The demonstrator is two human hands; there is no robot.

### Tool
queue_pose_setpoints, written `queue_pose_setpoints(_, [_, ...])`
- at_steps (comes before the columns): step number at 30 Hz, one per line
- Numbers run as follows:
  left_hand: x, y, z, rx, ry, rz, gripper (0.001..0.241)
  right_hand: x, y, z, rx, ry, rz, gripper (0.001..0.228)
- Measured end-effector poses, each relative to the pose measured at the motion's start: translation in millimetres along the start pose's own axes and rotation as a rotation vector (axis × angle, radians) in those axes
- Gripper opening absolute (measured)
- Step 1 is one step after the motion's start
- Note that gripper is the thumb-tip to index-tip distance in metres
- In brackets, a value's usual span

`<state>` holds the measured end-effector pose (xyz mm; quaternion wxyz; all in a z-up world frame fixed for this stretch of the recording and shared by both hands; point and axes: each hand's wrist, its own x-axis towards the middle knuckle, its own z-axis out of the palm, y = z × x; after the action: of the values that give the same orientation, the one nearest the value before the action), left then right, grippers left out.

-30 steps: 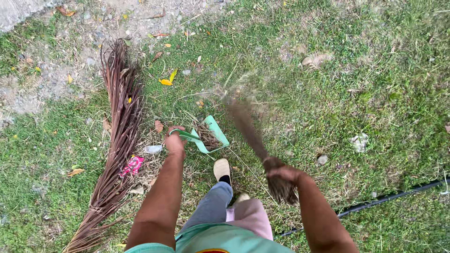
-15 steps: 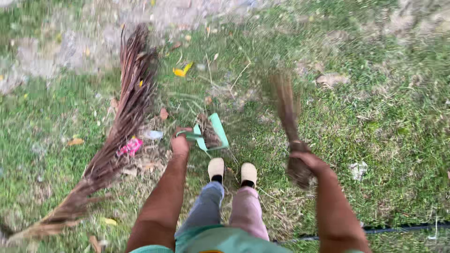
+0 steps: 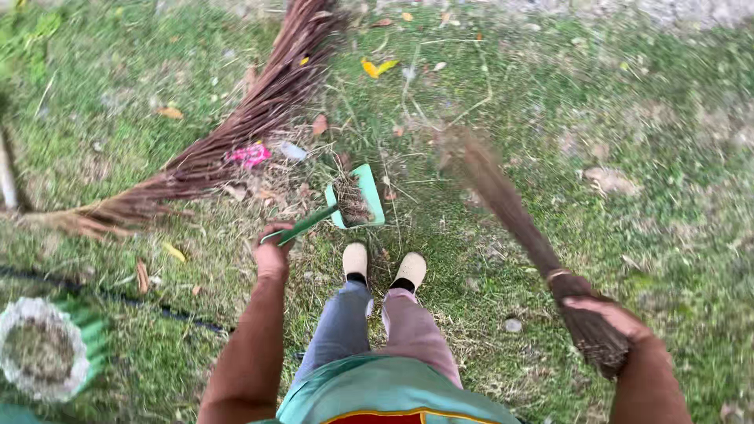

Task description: The person sweeps dirt and debris from the grass into a dustpan using a bundle of sticks and then empties the dustpan into a black container.

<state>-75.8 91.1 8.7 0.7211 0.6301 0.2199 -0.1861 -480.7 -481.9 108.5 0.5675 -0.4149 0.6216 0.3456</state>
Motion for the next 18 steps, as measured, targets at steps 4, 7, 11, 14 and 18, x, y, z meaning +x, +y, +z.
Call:
queue_pose_setpoints(4, [-45, 27, -75, -0.014, 0.125, 0.018, 0.021, 56, -36, 30, 0.084, -0.184, -0.087, 0.090])
queue_pose_setpoints(7, [-68, 29, -115, 0.026, 0.275, 0.002, 0.023, 85, -41, 129, -0.254, -0.170, -0.098, 0.086])
queue_pose_setpoints(11, [-82, 4, -159, 0.058, 0.445, 0.036, 0.020, 63, -27, 227, -0.622, -0.338, -0.015, 0.102])
queue_pose_setpoints(14, [-87, -16, -194, -0.043, 0.530, 0.032, 0.020, 11, -17, 207, -0.512, -0.429, -0.019, 0.102])
queue_pose_setpoints(18, [-90, -47, -229, -0.067, 0.602, 0.016, 0.013, -19, -25, 162, -0.419, -0.256, -0.093, 0.096])
